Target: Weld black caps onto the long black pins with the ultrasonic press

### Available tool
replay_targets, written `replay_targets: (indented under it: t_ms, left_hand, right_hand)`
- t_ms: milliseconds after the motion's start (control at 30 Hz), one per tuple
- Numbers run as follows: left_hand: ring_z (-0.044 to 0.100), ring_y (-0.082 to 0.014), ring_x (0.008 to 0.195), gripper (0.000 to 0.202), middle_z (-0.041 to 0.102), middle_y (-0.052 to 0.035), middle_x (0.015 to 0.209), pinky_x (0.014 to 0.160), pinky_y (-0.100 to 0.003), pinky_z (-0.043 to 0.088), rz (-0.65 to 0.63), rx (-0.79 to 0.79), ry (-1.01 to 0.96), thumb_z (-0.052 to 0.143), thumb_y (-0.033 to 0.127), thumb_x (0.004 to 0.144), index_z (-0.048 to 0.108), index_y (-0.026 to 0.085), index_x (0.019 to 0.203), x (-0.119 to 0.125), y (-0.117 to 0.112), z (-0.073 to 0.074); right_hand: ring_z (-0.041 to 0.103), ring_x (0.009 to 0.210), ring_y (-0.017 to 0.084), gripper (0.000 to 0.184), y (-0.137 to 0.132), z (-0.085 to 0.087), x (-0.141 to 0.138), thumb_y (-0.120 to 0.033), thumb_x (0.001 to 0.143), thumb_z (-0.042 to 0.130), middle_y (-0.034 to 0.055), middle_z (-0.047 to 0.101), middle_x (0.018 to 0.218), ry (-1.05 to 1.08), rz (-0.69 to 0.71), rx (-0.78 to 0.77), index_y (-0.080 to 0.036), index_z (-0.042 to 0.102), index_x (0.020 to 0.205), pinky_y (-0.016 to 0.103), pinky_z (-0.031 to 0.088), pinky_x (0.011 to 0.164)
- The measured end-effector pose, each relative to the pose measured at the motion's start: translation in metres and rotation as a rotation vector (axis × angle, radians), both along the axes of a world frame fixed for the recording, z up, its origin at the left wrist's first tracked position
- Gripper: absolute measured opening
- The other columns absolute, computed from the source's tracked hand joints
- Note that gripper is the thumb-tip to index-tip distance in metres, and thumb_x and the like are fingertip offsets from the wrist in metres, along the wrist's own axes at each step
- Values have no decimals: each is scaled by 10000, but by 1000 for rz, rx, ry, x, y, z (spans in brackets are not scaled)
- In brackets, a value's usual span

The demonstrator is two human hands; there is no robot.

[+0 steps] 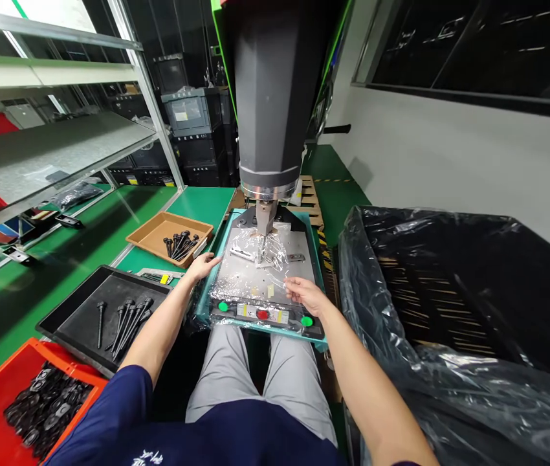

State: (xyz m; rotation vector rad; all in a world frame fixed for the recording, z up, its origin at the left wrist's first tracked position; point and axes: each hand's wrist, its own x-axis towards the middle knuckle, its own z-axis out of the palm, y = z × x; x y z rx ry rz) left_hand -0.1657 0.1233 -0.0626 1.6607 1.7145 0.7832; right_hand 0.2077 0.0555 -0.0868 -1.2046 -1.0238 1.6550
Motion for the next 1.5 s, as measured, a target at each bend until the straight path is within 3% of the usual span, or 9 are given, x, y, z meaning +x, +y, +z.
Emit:
replay_targets:
  t_ms: [167, 300, 400, 600, 867, 1100, 1300, 1400, 1500]
  left_hand:
    - [638, -217, 798, 460, 709, -87, 829, 763, -313, 487, -94, -41, -54, 643, 564, 757, 693, 117, 850, -10, -10, -2]
    - [635, -197, 873, 427, 701, -74, 922, 815, -294, 477, -113, -32, -87, 706, 463, 714, 682, 139, 991, -9, -16, -7]
    - [612, -178, 774, 398, 659, -34, 780, 765, -290, 475, -146, -54, -97, 738, 462, 677, 681, 138, 901, -6, -24, -9]
    - [505, -110, 576, 473, 546, 24, 611, 593, -251, 436, -269, -164, -231, 711, 603, 685, 603, 144, 704, -5, -62, -11]
    - [443, -86, 456, 411, 493, 42, 528, 472, -237, 395, -268, -379, -261, 787, 515, 632, 591, 156, 670, -2, -97, -13]
    - [560, -134, 547, 243, 596, -8, 587, 560, -255, 460, -145, -360, 147, 739, 375, 726, 633, 158, 690, 18, -82, -7]
    - [651, -254, 981, 265, 722, -95, 982, 808, -318, 482, -28, -251, 417, 713, 384, 767, 682, 191, 947, 33, -89, -7]
    - [645, -255, 1046, 362, 707, -97, 1096, 833, -319, 485, -36, -212, 575, 638, 445, 834, 645, 215, 1114, 35, -97, -5]
    - [646, -266, 1045, 374, 676, -123, 1133, 833, -337, 492, -69, -162, 676, 574, 428, 879, 627, 198, 1169, 37, -103, -2]
  right_hand:
    - [506, 550, 93, 522, -14, 3, 4, -511, 521, 923, -44, 513, 612, 59, -66, 48, -176, 587, 740, 188, 362, 465]
    - [493, 541, 98, 546, -27, 4, 5, -513, 504, 923, -29, 536, 643, 51, -123, 53, -180, 562, 742, 180, 297, 426]
    - [478, 536, 94, 562, -44, 3, 6, -526, 494, 919, -5, 581, 688, 34, -174, 51, -181, 563, 758, 176, 264, 411]
    - [466, 547, 90, 512, -110, -14, 21, -495, 536, 909, -11, 573, 677, -23, -317, -26, -184, 607, 807, 167, 281, 421]
    - [471, 542, 85, 457, -183, -44, 26, -442, 558, 910, -25, 539, 686, 44, -388, -162, -209, 650, 852, 161, 295, 405]
    - [472, 493, 115, 515, -162, -75, 9, -540, 504, 850, -21, 536, 623, -163, -481, -100, -196, 614, 805, 220, 331, 404]
    - [622, 666, 211, 628, -135, -100, 14, -587, 458, 815, 46, 648, 749, -330, -548, -72, -174, 605, 881, 343, 514, 634]
    - [665, 886, 290, 638, -121, -95, 25, -578, 515, 803, 128, 691, 953, -489, -586, -5, -169, 624, 970, 433, 529, 819]
    - [654, 988, 305, 551, -88, -66, 29, -594, 688, 698, 159, 681, 1069, -681, -560, 258, -170, 646, 1038, 475, 516, 899]
